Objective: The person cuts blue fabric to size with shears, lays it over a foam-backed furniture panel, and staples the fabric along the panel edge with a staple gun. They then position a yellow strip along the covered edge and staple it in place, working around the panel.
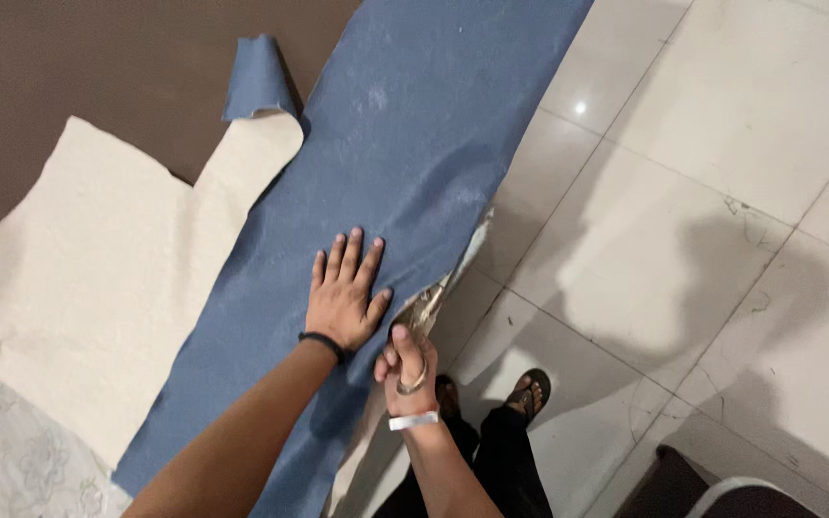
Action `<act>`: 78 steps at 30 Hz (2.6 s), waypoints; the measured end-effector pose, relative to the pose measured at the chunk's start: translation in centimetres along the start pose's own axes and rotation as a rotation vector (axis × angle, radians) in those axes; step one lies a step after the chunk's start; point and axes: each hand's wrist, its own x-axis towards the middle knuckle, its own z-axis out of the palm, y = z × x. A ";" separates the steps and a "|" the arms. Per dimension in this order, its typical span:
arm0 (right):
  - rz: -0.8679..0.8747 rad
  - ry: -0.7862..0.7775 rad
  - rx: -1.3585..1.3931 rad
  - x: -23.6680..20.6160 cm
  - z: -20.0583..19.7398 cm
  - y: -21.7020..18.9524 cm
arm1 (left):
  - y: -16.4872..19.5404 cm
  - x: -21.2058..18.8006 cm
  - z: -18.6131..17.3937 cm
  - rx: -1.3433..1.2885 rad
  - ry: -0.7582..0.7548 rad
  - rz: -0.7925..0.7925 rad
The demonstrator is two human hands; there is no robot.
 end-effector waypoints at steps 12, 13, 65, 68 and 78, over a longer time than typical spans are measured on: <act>-0.053 -0.009 0.008 6.8 1.6 -5.2 | 0.7 0.9 -1.8 0.017 -0.004 0.017; -0.058 -0.023 -0.036 7.6 1.9 -6.2 | 0.7 1.0 -2.0 0.023 -0.007 0.017; 0.242 0.212 -0.459 26.7 3.3 -24.7 | 12.8 51.9 0.7 -0.019 -0.085 -0.048; 0.230 0.253 -0.269 26.8 3.3 -24.3 | 12.6 51.9 0.8 -0.021 -0.088 -0.050; 0.077 0.216 -0.207 32.3 4.2 -27.4 | 12.5 51.7 0.9 -0.024 -0.048 -0.033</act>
